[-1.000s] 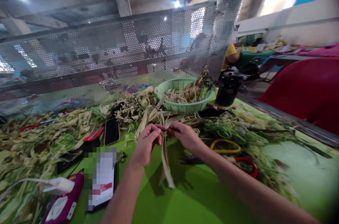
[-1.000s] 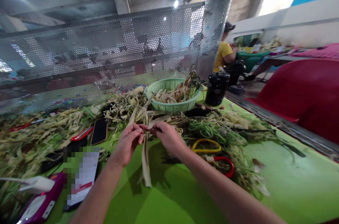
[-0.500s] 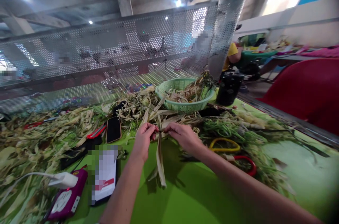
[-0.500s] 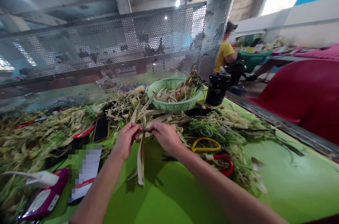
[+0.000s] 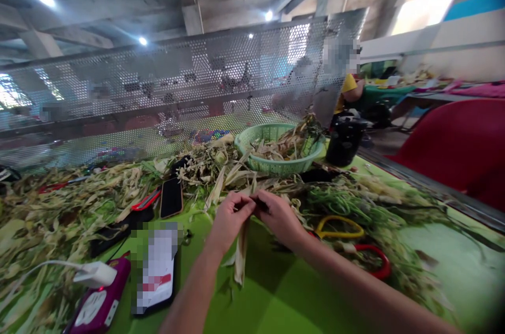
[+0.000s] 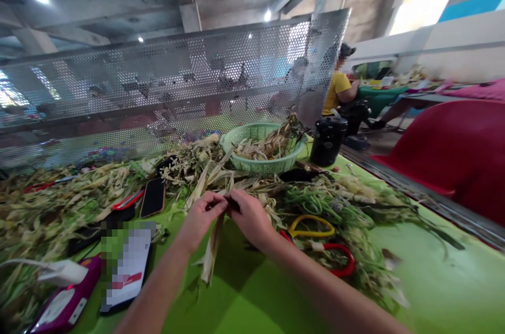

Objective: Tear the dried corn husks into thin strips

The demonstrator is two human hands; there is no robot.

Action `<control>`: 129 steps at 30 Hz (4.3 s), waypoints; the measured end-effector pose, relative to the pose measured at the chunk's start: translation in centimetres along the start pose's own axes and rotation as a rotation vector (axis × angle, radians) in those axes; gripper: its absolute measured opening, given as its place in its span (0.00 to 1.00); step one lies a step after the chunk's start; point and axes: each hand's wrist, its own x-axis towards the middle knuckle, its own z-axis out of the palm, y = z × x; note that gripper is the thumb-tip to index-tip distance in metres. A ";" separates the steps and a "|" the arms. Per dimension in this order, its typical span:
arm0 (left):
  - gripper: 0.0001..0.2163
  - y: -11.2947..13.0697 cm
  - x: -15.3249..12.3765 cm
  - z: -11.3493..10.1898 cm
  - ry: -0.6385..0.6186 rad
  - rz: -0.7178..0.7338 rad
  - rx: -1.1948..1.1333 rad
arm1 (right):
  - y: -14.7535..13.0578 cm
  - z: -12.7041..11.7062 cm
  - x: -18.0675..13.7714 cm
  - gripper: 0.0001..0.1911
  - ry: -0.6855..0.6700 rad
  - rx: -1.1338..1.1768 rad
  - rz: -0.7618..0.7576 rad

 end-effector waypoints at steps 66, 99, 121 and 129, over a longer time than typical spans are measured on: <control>0.10 1.1 0.4 -2.2 0.190 -0.202 -0.535 | -2.8 -13.0 -7.8 0.32 -0.333 -0.643 0.237; 0.12 0.9 0.6 -1.8 0.149 -0.229 -0.701 | -3.2 -3.1 -3.1 0.26 -0.117 -0.179 0.199; 0.08 1.8 0.0 -0.9 0.166 -0.279 -0.723 | -2.8 -2.0 -2.9 0.21 -0.034 -0.312 0.113; 0.08 1.7 0.1 -1.0 0.163 -0.276 -0.696 | -2.1 -1.9 -3.0 0.16 0.021 -0.318 0.120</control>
